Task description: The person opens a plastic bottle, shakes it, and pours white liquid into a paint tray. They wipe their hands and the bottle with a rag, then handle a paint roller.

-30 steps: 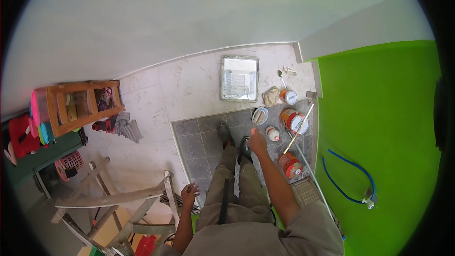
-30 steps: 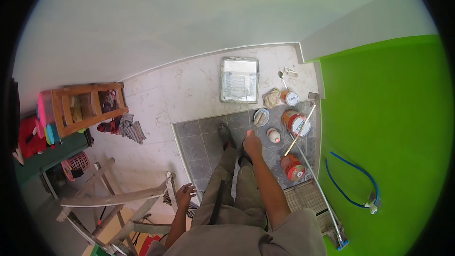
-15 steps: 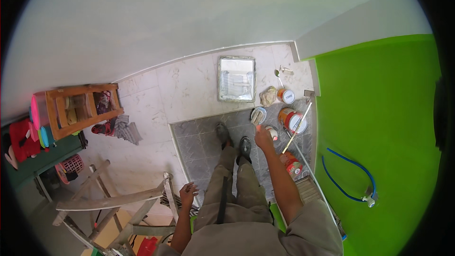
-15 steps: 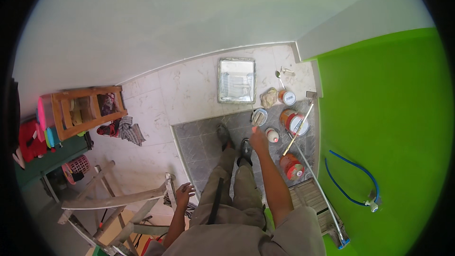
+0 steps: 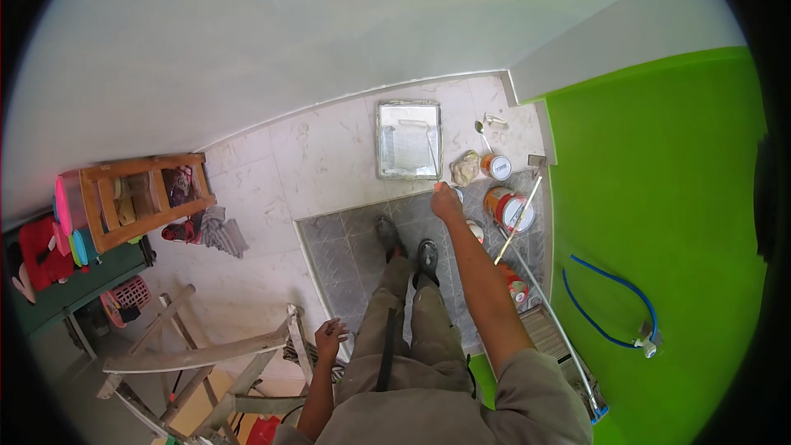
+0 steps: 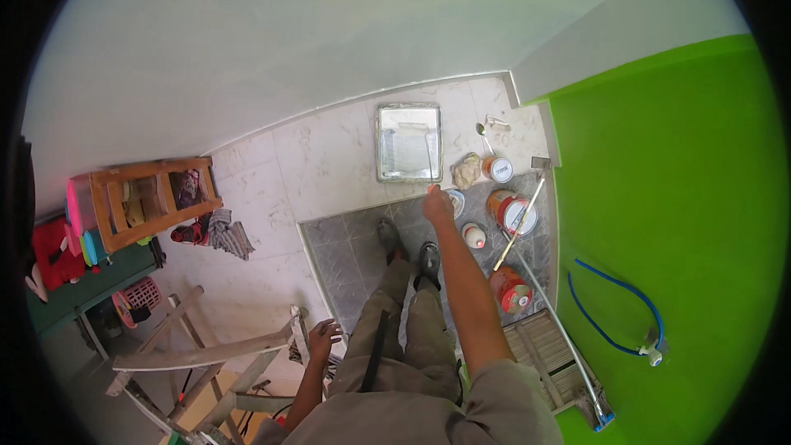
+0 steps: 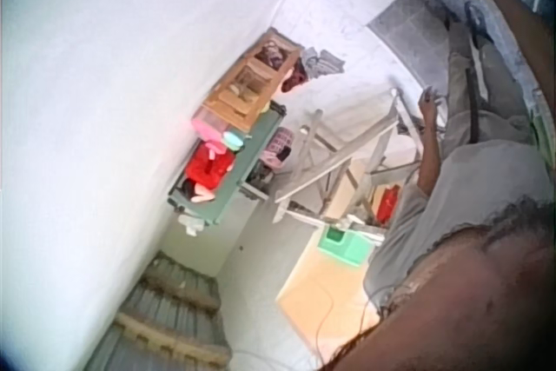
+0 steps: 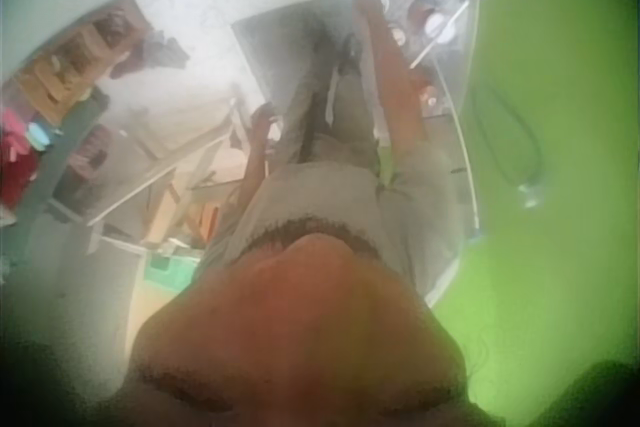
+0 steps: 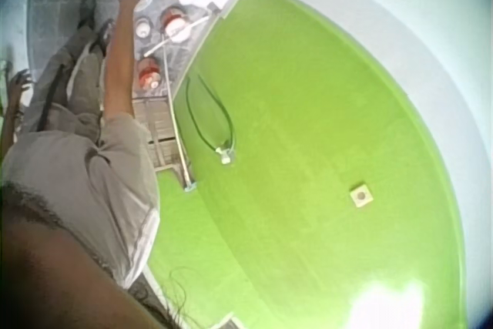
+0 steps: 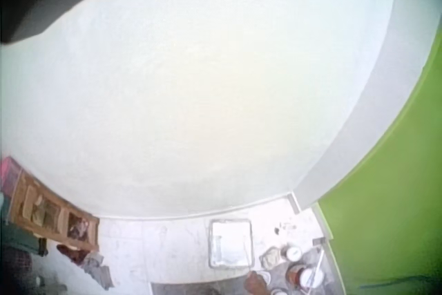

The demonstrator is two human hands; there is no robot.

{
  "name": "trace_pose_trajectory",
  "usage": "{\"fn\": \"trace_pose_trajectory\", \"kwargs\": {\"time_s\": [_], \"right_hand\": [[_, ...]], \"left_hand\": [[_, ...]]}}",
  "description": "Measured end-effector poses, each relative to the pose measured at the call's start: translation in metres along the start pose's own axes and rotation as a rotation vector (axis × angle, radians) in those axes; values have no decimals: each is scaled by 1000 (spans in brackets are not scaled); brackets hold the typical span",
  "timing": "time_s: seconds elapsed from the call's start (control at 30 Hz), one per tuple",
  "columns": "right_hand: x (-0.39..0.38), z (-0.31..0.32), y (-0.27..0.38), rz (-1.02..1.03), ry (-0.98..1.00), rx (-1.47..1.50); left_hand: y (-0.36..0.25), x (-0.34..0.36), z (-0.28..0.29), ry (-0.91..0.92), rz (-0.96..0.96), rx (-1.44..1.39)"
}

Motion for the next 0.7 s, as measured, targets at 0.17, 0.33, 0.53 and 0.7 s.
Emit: {"fn": "trace_pose_trajectory", "kwargs": {"time_s": [0.17,0.33,0.53,0.7], "right_hand": [[-16,-13,-13,-77,18,-27],[-91,-31,10,-73,67,-20],[-88,-48,1,-91,-27,-10],[-39,-34,21,-18,-88,4]], "left_hand": [[-10,8,0,29,-27,-3],[5,7,10,18,-19,-18],[1,14,7,53,-5,26],[-5,10,16,10,-15,49]]}}
Point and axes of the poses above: each hand's wrist, its own x-axis towards the middle knuckle, its own z-axis out of the back of the hand, y = z × x, the point moved 2 cm from there along x, towards the middle knuckle, and after that the axes turned 13 degrees about z, right-handed, at the moved point
